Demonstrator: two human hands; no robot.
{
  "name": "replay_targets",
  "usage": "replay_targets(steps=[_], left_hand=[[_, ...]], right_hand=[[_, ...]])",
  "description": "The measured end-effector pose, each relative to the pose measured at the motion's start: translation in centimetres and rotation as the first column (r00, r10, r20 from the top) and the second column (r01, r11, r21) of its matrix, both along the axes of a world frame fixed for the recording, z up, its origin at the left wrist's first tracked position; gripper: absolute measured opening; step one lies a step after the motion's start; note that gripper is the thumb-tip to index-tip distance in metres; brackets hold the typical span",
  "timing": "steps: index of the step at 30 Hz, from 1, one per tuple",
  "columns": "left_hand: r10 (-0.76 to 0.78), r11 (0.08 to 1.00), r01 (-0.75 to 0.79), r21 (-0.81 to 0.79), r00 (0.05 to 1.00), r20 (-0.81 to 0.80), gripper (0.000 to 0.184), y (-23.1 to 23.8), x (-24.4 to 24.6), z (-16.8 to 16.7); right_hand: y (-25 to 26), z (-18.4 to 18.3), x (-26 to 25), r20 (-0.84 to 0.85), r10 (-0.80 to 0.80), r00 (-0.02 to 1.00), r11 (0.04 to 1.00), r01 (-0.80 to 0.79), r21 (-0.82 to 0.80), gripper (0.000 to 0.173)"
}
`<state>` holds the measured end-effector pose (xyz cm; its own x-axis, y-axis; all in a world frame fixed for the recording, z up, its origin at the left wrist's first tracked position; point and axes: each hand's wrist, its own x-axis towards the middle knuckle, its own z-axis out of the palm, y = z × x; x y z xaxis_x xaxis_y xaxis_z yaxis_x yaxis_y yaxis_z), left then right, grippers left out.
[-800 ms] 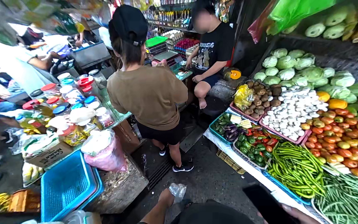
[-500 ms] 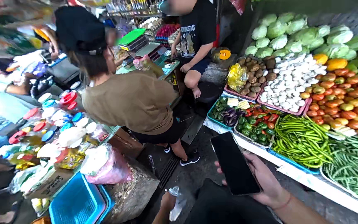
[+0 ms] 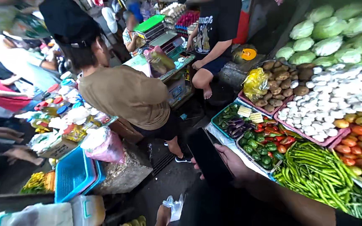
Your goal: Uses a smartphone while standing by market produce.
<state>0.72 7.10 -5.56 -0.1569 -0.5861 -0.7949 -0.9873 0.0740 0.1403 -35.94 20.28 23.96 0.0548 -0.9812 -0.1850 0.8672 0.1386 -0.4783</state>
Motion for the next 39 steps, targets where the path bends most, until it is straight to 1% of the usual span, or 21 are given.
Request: replay_targets(steps=[2,4,5,6,7,9,11,12,15,16,19,23,25,29,30,32,34,37,39], left_hand=[[0.031,0.999,-0.031,0.007,0.999,-0.022,0.045,1.9,-2.5,1.5],[0.074,0.997,-0.073,0.025,0.997,-0.037,0.045,3.8,-4.3,2.8],[0.093,0.995,-0.091,0.044,0.995,-0.031,0.045,4.9,-4.9,3.1],[0.101,0.993,-0.1,0.057,0.995,-0.017,0.045,5.9,-5.4,3.0],[0.101,0.993,-0.101,0.067,0.995,-0.001,0.045,6.7,-5.6,2.7],[0.117,0.99,-0.118,0.074,0.993,0.006,0.043,8.3,-5.8,2.2],[0.15,0.984,-0.152,0.094,0.988,0.024,0.042,9.3,-6.0,2.9],[0.156,0.984,-0.158,0.088,0.987,0.034,0.041,9.6,-5.7,2.7],[0.18,0.98,-0.184,0.074,0.982,0.046,0.042,9.6,-5.6,2.8],[0.174,0.982,-0.177,0.073,0.984,0.046,0.042,9.4,-5.8,3.0],[0.118,0.991,-0.12,0.064,0.992,0.031,0.045,8.5,-6.5,4.1],[0.156,0.988,-0.156,0.019,0.987,-0.021,0.045,7.8,-6.1,4.4],[0.181,0.983,-0.181,0.005,0.983,-0.015,0.045,8.0,-5.4,4.5],[0.227,0.974,-0.227,-0.018,0.974,-0.011,0.043,8.6,-3.2,5.1],[0.248,0.968,-0.248,-0.02,0.969,-0.019,0.043,8.7,-2.6,5.2],[0.338,0.941,-0.338,-0.013,0.941,-0.029,0.044,9.2,-1.3,5.1],[0.405,0.914,-0.406,-0.003,0.914,-0.032,0.044,9.8,0.5,4.4],[0.467,0.884,-0.468,-0.001,0.883,-0.037,0.043,10.6,3.5,3.8],[0.495,0.869,-0.495,0.024,0.869,-0.011,0.044,11.1,5.9,4.0]], right_hand=[[0.2,0.3,-1.3,-0.05,0.04,0.998,0.999,-0.041,-0.031,0.063],[0.8,0.9,-2.3,-0.08,0.036,0.996,0.999,-0.038,-0.023,0.059],[1.3,1.4,-2.8,-0.127,0.005,0.992,1.0,-0.004,0.005,0.055],[1.7,2.0,-3.1,-0.214,-0.045,0.976,0.997,0.058,0.056,0.049],[2.1,2.3,-3.5,-0.257,-0.073,0.964,0.992,0.097,0.084,0.048],[2.4,2.0,-4.4,-0.245,-0.082,0.966,0.991,0.104,0.079,0.051],[2.7,1.2,-5.2,-0.203,-0.062,0.977,0.997,0.07,0.037,0.054],[3.0,1.0,-5.4,-0.224,-0.067,0.972,0.996,0.076,0.034,0.053],[3.8,0.6,-6.4,-0.418,-0.153,0.896,0.978,0.197,0.065,0.041],[4.0,0.5,-6.7,-0.456,-0.168,0.874,0.973,0.221,0.064,0.04],[4.0,0.5,-6.9,-0.45,-0.183,0.874,0.971,0.231,0.055,0.041],[3.5,0.7,-6.0,-0.365,-0.151,0.918,0.973,0.204,0.111,0.043],[3.1,0.7,-5.3,-0.355,-0.119,0.927,0.972,0.183,0.151,0.04],[1.5,0.8,-3.4,-0.422,-0.075,0.904,0.962,0.178,0.209,0.035],[1.0,0.9,-3.0,-0.433,-0.059,0.9,0.965,0.162,0.205,0.037],[0.1,1.2,-1.9,-0.44,-0.026,0.898,0.973,0.124,0.195,0.041],[-1.1,1.6,-0.4,-0.417,-0.003,0.909,0.979,0.087,0.184,0.043],[-3.0,1.7,2.4,-0.371,0.077,0.925,0.989,-0.025,0.143,0.049],[-4.3,1.9,4.9,-0.415,0.14,0.899,0.984,-0.08,0.158,0.053]])
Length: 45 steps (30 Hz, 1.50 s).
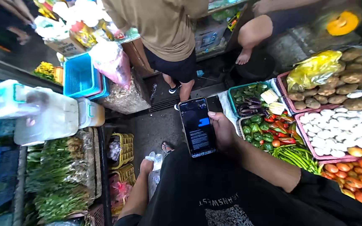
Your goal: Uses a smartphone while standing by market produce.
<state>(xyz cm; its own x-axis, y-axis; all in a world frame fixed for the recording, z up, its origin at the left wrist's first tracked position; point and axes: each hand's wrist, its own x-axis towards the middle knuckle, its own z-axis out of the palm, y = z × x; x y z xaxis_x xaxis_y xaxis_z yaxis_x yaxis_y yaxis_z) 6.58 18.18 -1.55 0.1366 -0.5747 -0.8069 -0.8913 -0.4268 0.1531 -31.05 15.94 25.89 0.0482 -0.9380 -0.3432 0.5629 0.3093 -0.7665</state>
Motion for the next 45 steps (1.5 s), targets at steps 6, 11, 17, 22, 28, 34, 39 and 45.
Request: replay_targets(steps=[6,11,17,22,28,34,39,45], left_hand=[[0.186,0.977,-0.188,0.097,0.982,0.027,0.045,2.4,8.0,-0.9],[0.306,0.945,-0.305,0.12,0.952,0.016,0.043,4.9,13.9,-3.0],[0.445,0.887,-0.445,0.123,0.895,0.029,0.046,7.7,19.1,-4.2],[0.581,0.807,-0.581,0.112,0.813,0.034,0.043,9.9,19.9,-3.9],[0.488,0.855,-0.491,0.167,0.871,0.061,0.04,9.4,19.2,-4.3],[0.484,0.857,-0.492,0.151,0.87,0.089,0.039,5.7,18.3,-3.5],[0.277,0.937,-0.287,0.202,0.958,0.076,0.038,-1.5,17.8,-4.5],[0.173,0.984,-0.174,0.042,0.985,0.026,0.041,-13.1,16.1,-1.6]], right_hand=[[-4.5,-1.2,8.0,0.143,0.242,0.96,0.959,-0.215,-0.184,0.054],[-7.1,-1.4,16.3,0.066,0.376,0.924,0.921,-0.365,-0.138,0.047],[-9.5,-1.8,24.4,0.069,0.545,0.836,0.827,-0.521,-0.213,0.042],[-10.8,-1.5,27.6,0.017,0.613,0.79,0.768,-0.591,-0.247,0.036],[-12.9,-1.9,28.8,0.031,0.643,0.765,0.75,-0.622,-0.225,0.04],[-16.0,-1.4,27.2,0.043,0.6,0.799,0.784,-0.577,-0.229,0.039],[-18.7,-0.9,23.9,0.034,0.496,0.867,0.849,-0.477,-0.229,0.036],[-19.6,-1.0,20.2,-0.006,0.304,0.953,0.942,-0.302,-0.146,0.036]])
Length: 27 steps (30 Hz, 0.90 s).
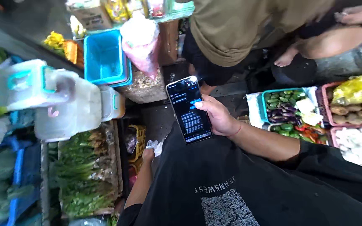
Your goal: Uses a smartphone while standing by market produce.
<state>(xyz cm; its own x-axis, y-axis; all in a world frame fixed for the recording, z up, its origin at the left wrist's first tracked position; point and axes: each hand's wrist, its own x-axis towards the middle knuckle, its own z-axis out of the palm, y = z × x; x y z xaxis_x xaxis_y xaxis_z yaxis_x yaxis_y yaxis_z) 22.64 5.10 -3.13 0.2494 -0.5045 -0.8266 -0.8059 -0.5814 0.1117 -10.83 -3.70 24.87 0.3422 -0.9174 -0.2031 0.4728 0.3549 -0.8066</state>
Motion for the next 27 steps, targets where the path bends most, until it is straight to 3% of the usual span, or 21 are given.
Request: replay_targets(steps=[7,13,18,21,24,27], left_hand=[[-0.357,0.931,0.348,-0.107,0.93,-0.086,0.035,-10.2,-2.0,1.0],[-0.682,0.728,0.657,-0.198,0.724,-0.102,0.035,-19.2,-1.8,-1.9],[-0.889,0.455,0.888,-0.071,0.457,0.015,0.038,-26.8,-4.3,1.8],[-0.946,0.31,0.95,0.022,0.306,0.108,0.039,-30.4,-4.8,1.2],[-0.98,0.189,0.979,0.079,0.183,0.084,0.036,-33.2,-5.3,0.3],[-0.994,-0.066,0.988,0.139,-0.076,0.073,0.037,-34.9,-7.0,-0.2]], right_hand=[[1.3,0.3,-3.0,-0.022,-0.335,0.942,0.94,0.336,0.055,0.035],[2.8,0.0,-2.3,0.012,-0.627,0.779,0.777,0.625,0.07,0.035],[4.1,0.1,0.5,0.025,-0.822,0.569,0.569,0.818,0.085,0.034],[5.7,0.2,2.4,-0.01,-0.903,0.431,0.427,0.897,0.111,0.036],[7.5,0.1,4.8,-0.02,-0.96,0.279,0.274,0.953,0.132,0.035],[9.5,0.2,7.0,-0.027,-0.987,0.157,0.152,0.979,0.132,0.034]])
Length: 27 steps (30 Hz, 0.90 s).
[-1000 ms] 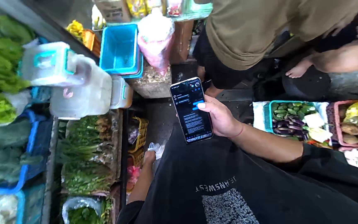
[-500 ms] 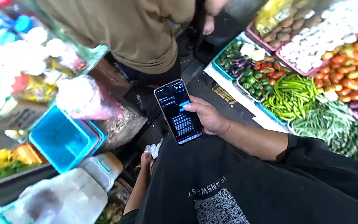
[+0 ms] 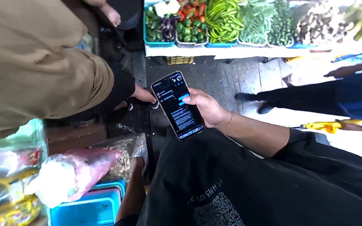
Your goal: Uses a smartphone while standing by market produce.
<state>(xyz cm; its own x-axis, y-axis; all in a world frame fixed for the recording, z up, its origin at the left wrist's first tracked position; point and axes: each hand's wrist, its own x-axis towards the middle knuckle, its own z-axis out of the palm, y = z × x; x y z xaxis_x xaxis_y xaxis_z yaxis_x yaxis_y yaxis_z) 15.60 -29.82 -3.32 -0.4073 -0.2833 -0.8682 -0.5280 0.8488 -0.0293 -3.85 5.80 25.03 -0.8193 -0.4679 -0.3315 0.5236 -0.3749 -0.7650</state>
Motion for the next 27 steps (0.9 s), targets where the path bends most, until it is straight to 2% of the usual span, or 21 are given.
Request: replay_targets(steps=[3,6,9,13,15,18,20,22,23,24,25,26,27], left_hand=[[-0.161,0.987,0.162,-0.018,0.986,0.039,0.038,0.3,-2.9,0.6],[-0.141,0.99,0.14,-0.02,0.99,-0.022,0.038,1.7,-5.2,0.9],[-0.196,0.981,0.196,-0.012,0.979,-0.054,0.039,4.8,-7.6,1.8],[-0.061,0.997,0.065,0.03,0.99,-0.126,0.037,10.9,-9.8,3.3],[-0.068,0.996,0.077,0.055,0.986,-0.151,0.041,14.0,-10.7,3.6],[-0.044,0.993,0.061,0.097,0.985,-0.168,0.048,18.1,-11.9,2.7],[0.019,0.99,0.014,0.137,0.972,-0.235,0.041,19.9,-11.4,0.8],[0.052,0.982,-0.015,0.189,0.981,-0.188,0.039,21.8,-11.2,0.7],[0.035,0.976,0.008,0.216,0.98,-0.194,0.04,22.4,-11.0,0.5],[-0.034,0.968,0.095,0.232,0.967,-0.251,0.043,22.9,-10.4,0.4],[-0.129,0.949,0.227,0.219,0.914,-0.386,0.045,23.6,-9.4,1.3],[-0.215,0.923,0.364,0.123,0.754,-0.621,0.047,24.7,-7.9,2.7],[-0.303,0.901,0.432,-0.041,0.56,-0.771,0.048,26.5,-7.1,5.2]], right_hand=[[2.0,0.4,1.6,-0.013,-0.1,0.995,0.995,0.1,0.019,0.034],[4.1,0.6,2.7,-0.06,-0.16,0.985,0.987,0.16,-0.01,0.037],[6.6,0.6,3.3,-0.093,-0.214,0.972,0.977,0.21,-0.043,0.036],[10.3,0.7,3.8,-0.107,-0.229,0.968,0.972,0.221,-0.075,0.035],[12.2,0.8,4.0,-0.114,-0.228,0.967,0.971,0.217,-0.095,0.034],[14.9,0.4,4.2,-0.139,-0.223,0.965,0.971,0.208,-0.116,0.033],[16.6,0.1,4.7,-0.142,-0.234,0.962,0.969,0.22,-0.111,0.033],[18.4,0.0,5.2,-0.145,-0.239,0.96,0.968,0.225,-0.109,0.032],[19.3,-0.1,5.4,-0.158,-0.238,0.958,0.969,0.223,-0.109,0.031],[20.2,-0.2,5.7,-0.169,-0.239,0.956,0.969,0.222,-0.112,0.031],[21.1,-0.2,6.0,-0.177,-0.241,0.954,0.968,0.224,-0.112,0.032],[21.8,-0.3,6.4,-0.18,-0.246,0.952,0.967,0.229,-0.114,0.033],[22.4,-0.4,6.8,-0.177,-0.251,0.952,0.965,0.233,-0.117,0.034]])
